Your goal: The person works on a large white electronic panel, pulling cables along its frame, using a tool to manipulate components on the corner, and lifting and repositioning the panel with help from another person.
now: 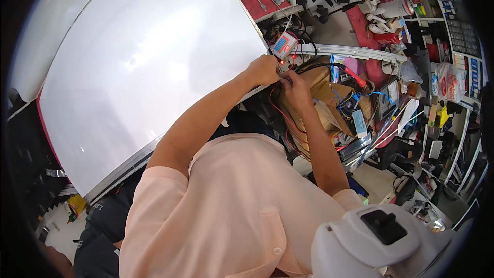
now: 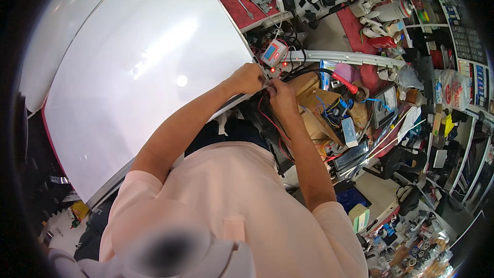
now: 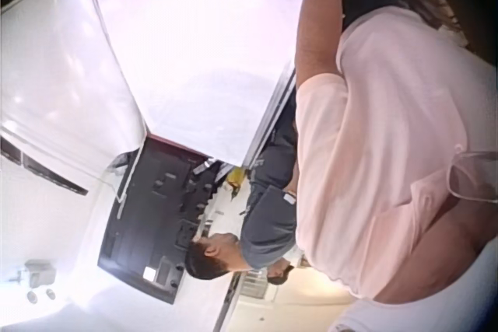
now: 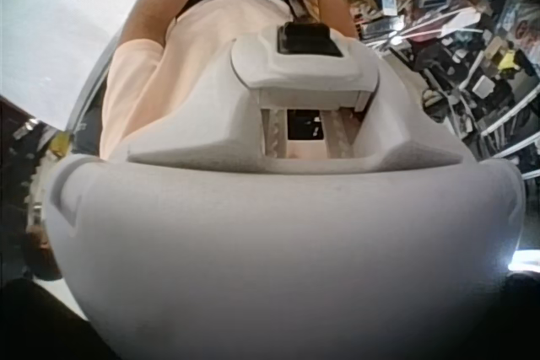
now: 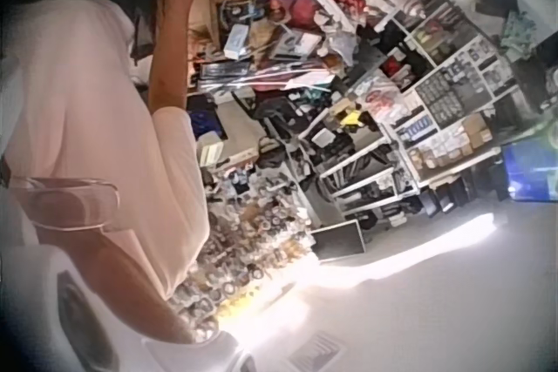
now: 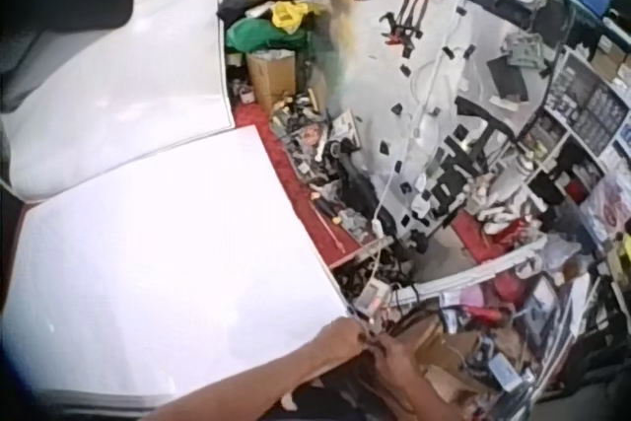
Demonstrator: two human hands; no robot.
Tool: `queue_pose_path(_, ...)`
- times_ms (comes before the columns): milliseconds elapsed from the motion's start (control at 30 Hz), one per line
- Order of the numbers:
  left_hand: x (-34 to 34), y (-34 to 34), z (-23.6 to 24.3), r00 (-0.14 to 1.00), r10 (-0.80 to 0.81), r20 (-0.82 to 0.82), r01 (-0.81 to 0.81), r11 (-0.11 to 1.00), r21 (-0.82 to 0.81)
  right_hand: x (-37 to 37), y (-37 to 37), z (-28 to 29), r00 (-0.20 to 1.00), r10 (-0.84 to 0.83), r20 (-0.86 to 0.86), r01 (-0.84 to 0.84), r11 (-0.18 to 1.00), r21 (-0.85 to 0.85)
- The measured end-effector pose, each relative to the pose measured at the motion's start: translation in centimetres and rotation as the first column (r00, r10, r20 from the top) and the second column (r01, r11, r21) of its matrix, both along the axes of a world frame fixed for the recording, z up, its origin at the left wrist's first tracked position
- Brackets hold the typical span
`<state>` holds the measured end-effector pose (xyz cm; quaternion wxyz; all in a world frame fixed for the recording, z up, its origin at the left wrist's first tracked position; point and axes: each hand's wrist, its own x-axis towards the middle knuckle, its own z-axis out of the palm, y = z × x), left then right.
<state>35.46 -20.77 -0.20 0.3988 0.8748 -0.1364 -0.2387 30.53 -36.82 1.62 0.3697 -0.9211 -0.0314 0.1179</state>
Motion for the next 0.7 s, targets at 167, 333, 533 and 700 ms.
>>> queue_pose_path(167,0.3,0.3,-0.9,0.998,-0.035,0.058,0.037,0.999,-0.036,-0.2,-0.1,-1.0,0.986,0.071,0.151,-0.067,0.997,-0.034)
queue_pose_path(333,-0.2,0.6,0.6,0.988,-0.044,0.147,0.050,0.998,-0.033,0.0,-0.5,-1.3,0.963,0.112,0.246,-0.115,0.993,-0.006)
queue_pose_path(533,-0.3,0.7,0.9,0.991,-0.033,0.132,0.038,0.999,-0.038,1.0,-0.1,0.1,0.998,-0.022,0.055,0.014,0.989,0.145)
queue_pose_path(700,-0.7,0.7,1.6,0.995,0.005,0.095,0.002,0.997,-0.071,1.5,-0.5,-0.4,1.000,0.007,0.021,-0.010,0.993,0.122)
